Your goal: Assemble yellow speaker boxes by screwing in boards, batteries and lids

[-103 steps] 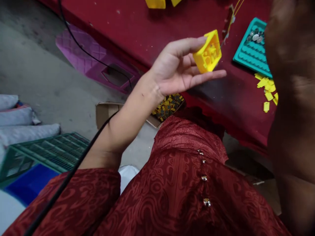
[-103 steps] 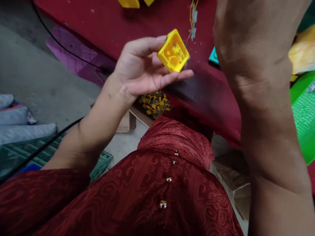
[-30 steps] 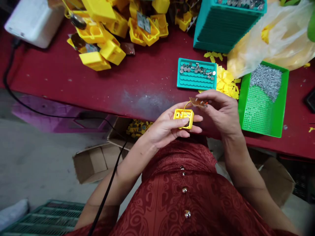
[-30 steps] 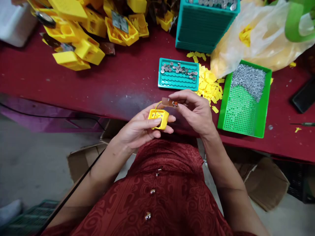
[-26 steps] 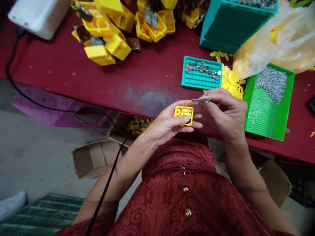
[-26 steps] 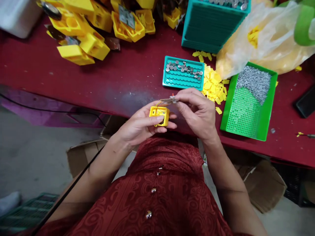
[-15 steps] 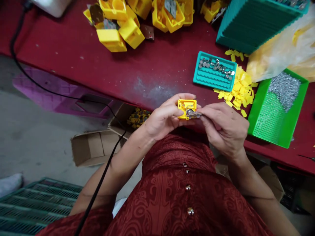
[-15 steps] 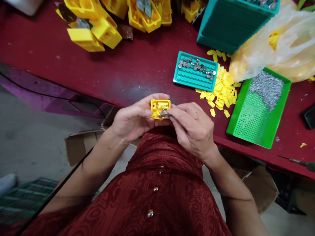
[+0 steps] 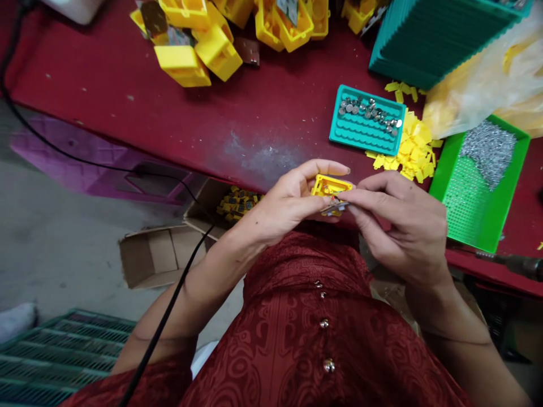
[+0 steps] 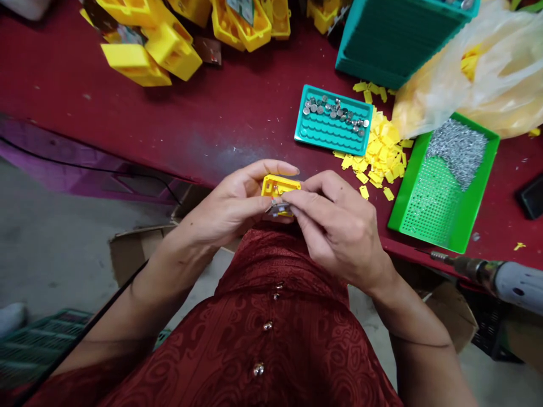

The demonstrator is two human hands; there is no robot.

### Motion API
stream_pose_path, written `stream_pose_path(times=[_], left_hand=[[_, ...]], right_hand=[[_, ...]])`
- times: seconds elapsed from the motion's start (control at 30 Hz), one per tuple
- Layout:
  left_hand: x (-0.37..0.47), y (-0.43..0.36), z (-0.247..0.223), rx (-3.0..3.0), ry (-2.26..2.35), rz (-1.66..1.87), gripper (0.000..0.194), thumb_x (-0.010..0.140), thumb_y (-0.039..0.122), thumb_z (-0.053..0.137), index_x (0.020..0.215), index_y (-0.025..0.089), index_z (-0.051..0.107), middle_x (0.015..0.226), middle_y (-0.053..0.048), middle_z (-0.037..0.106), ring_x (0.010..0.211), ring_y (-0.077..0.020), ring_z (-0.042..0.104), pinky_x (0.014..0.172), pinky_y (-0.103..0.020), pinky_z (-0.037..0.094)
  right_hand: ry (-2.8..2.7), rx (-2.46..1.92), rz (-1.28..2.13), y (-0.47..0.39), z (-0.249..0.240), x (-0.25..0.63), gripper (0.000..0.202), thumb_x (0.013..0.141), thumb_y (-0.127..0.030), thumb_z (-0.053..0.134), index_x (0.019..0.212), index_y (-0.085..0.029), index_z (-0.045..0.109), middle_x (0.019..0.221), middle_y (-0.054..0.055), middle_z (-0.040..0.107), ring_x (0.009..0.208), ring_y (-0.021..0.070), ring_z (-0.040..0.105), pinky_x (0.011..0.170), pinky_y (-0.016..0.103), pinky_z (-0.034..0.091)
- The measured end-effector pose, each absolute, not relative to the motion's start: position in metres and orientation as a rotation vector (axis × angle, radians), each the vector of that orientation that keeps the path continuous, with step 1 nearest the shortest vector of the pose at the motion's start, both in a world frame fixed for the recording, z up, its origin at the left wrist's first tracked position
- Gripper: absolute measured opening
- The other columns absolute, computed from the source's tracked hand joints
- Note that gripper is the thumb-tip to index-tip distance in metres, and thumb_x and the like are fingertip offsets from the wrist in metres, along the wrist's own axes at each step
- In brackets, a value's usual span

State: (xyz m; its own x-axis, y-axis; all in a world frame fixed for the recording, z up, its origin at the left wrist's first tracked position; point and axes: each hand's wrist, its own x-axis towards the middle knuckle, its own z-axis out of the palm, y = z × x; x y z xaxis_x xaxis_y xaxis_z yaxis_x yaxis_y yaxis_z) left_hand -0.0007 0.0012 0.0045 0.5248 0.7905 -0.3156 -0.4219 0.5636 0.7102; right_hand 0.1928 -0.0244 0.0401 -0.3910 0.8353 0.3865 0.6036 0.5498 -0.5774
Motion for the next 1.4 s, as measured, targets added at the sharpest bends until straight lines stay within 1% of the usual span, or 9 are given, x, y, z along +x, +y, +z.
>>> stream_pose_path(times=[0.2, 0.43, 0.57, 0.83, 1.0, 1.1, 1.2, 1.3, 1.4], left_hand=[[-0.004, 0.002, 0.012, 0.478, 0.661, 0.735, 0.039, 0.073, 0.018, 0.079, 0.112, 0.018, 0.071, 0.096, -0.002, 0.074, 0.084, -0.0167, 0.072, 0.077, -0.029, 0.063], [-0.002, 0.000, 0.017, 0.574, 0.721, 0.773, 0.042, 0.069, 0.006, 0.079, 0.108, 0.018, 0.072, 0.099, -0.001, 0.075, 0.091, -0.0172, 0.073, 0.079, -0.026, 0.063], [0.000, 0.001, 0.016, 0.608, 0.763, 0.785, 0.045, 0.069, 0.006, 0.081, 0.111, 0.019, 0.071, 0.097, -0.001, 0.074, 0.092, -0.0182, 0.074, 0.076, -0.025, 0.064], [0.000, 0.001, 0.016, 0.599, 0.740, 0.814, 0.048, 0.068, 0.008, 0.085, 0.112, 0.017, 0.068, 0.098, -0.002, 0.075, 0.088, -0.0158, 0.075, 0.076, -0.023, 0.066], [0.000, 0.000, 0.016, 0.636, 0.779, 0.807, 0.050, 0.069, 0.011, 0.086, 0.115, 0.017, 0.068, 0.106, -0.005, 0.077, 0.101, -0.0209, 0.077, 0.078, -0.024, 0.066], [0.001, 0.001, 0.016, 0.646, 0.794, 0.791, 0.054, 0.067, 0.010, 0.086, 0.117, 0.016, 0.067, 0.108, -0.007, 0.076, 0.103, -0.0227, 0.077, 0.080, -0.026, 0.067], [0.001, 0.002, 0.016, 0.651, 0.806, 0.771, 0.055, 0.065, 0.008, 0.086, 0.116, 0.015, 0.068, 0.108, -0.007, 0.076, 0.101, -0.0221, 0.077, 0.083, -0.028, 0.067], [0.003, 0.000, 0.014, 0.641, 0.791, 0.776, 0.051, 0.068, 0.010, 0.087, 0.115, 0.016, 0.068, 0.105, -0.005, 0.076, 0.092, -0.0182, 0.076, 0.083, -0.028, 0.066], [0.005, -0.003, 0.010, 0.609, 0.769, 0.819, 0.043, 0.074, 0.018, 0.089, 0.112, 0.017, 0.069, 0.099, -0.002, 0.074, 0.084, -0.0142, 0.073, 0.078, -0.026, 0.066]], right_hand=[[-2.126, -1.203, 0.504, -0.018, 0.045, 0.193, 0.020, 0.098, -0.017, 0.063, 0.105, -0.024, 0.081, 0.094, 0.006, 0.075, 0.084, 0.0165, 0.071, 0.074, 0.032, 0.061], [-2.074, -1.245, 0.527, -0.017, 0.047, 0.193, 0.016, 0.096, -0.019, 0.065, 0.109, -0.023, 0.072, 0.096, 0.003, 0.077, 0.083, 0.0180, 0.072, 0.077, 0.036, 0.061], [-2.070, -1.249, 0.521, -0.018, 0.047, 0.192, 0.011, 0.097, -0.018, 0.065, 0.103, -0.024, 0.072, 0.092, 0.002, 0.076, 0.081, 0.0170, 0.072, 0.075, 0.034, 0.060], [-2.127, -1.244, 0.454, -0.017, 0.043, 0.197, 0.012, 0.099, -0.020, 0.063, 0.106, -0.022, 0.073, 0.093, 0.003, 0.075, 0.082, 0.0160, 0.071, 0.077, 0.031, 0.059], [-2.229, -1.168, 0.373, -0.015, 0.044, 0.198, 0.015, 0.100, -0.016, 0.061, 0.110, -0.020, 0.072, 0.097, 0.005, 0.075, 0.087, 0.0176, 0.070, 0.080, 0.032, 0.059], [-2.256, -1.147, 0.380, -0.013, 0.044, 0.199, 0.015, 0.101, -0.019, 0.061, 0.109, -0.024, 0.073, 0.098, 0.003, 0.076, 0.087, 0.0172, 0.071, 0.079, 0.031, 0.059], [-2.278, -1.191, 0.415, -0.012, 0.044, 0.200, 0.014, 0.102, -0.026, 0.061, 0.102, -0.026, 0.074, 0.092, 0.002, 0.074, 0.082, 0.0165, 0.068, 0.073, 0.030, 0.057], [-2.338, -1.166, 0.333, -0.012, 0.044, 0.199, 0.014, 0.101, -0.021, 0.060, 0.097, -0.022, 0.074, 0.090, 0.004, 0.073, 0.078, 0.0158, 0.065, 0.067, 0.029, 0.054], [-2.351, -1.135, 0.222, -0.012, 0.043, 0.195, 0.018, 0.099, -0.016, 0.055, 0.100, -0.021, 0.073, 0.094, 0.007, 0.071, 0.083, 0.0170, 0.064, 0.070, 0.030, 0.054]])
